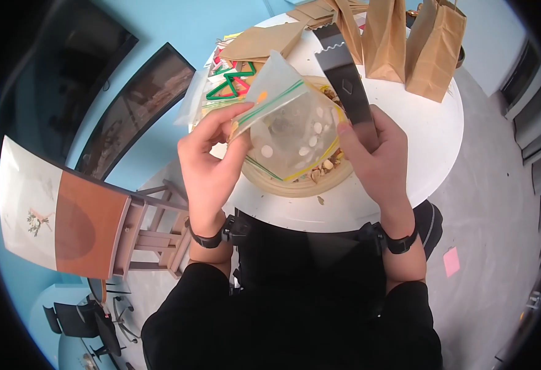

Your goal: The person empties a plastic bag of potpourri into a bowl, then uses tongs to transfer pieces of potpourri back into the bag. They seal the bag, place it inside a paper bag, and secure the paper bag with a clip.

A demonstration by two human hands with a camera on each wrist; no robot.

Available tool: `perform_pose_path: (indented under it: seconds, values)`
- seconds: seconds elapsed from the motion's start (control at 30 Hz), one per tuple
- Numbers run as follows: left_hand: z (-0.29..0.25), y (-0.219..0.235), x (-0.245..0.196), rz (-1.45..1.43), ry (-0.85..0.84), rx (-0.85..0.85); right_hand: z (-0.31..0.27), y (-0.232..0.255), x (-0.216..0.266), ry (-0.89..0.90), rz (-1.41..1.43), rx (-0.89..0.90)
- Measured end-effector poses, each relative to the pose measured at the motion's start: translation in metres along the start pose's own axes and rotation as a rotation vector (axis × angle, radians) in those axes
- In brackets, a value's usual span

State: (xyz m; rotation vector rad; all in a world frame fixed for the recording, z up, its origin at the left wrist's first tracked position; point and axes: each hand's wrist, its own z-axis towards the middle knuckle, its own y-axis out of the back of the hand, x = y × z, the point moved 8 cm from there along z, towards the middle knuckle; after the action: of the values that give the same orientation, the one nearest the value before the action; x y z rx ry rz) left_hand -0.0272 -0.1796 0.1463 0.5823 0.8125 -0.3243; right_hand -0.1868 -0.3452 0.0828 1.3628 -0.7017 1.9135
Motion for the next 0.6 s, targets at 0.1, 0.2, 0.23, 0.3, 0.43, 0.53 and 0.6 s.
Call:
perform_pose_path:
  seconds: [0.1, 0.2, 0.23, 0.3, 0.43, 0.53, 0.6]
  values:
    - [0.000, 0.008, -0.001, -0.045, -0.004, -0.043, 0.000, 0.006, -0.002, 0.005, 0.013, -0.018]
    - [-0.003, 0.015, -0.010, -0.122, -0.003, -0.057, 0.000, 0.012, -0.004, 0.016, 0.015, -0.012]
    - [-0.006, 0.018, -0.006, -0.159, -0.016, -0.023, 0.000, 0.011, -0.003, 0.009, 0.041, -0.009]
    - [-0.010, 0.015, -0.020, -0.131, -0.191, 0.010, -0.001, 0.010, -0.003, -0.016, 0.049, 0.022]
    - [-0.012, 0.031, -0.031, 0.021, -0.173, -0.181, 0.000, 0.005, 0.010, -0.094, 0.025, 0.137]
    - [-0.010, 0.053, -0.031, 0.109, -0.122, -0.447, 0.004, 0.011, 0.015, -0.077, 0.079, 0.137]
    - [-0.003, 0.066, -0.025, 0.137, -0.181, -0.563, 0.006, 0.022, 0.012, -0.082, 0.106, 0.088]
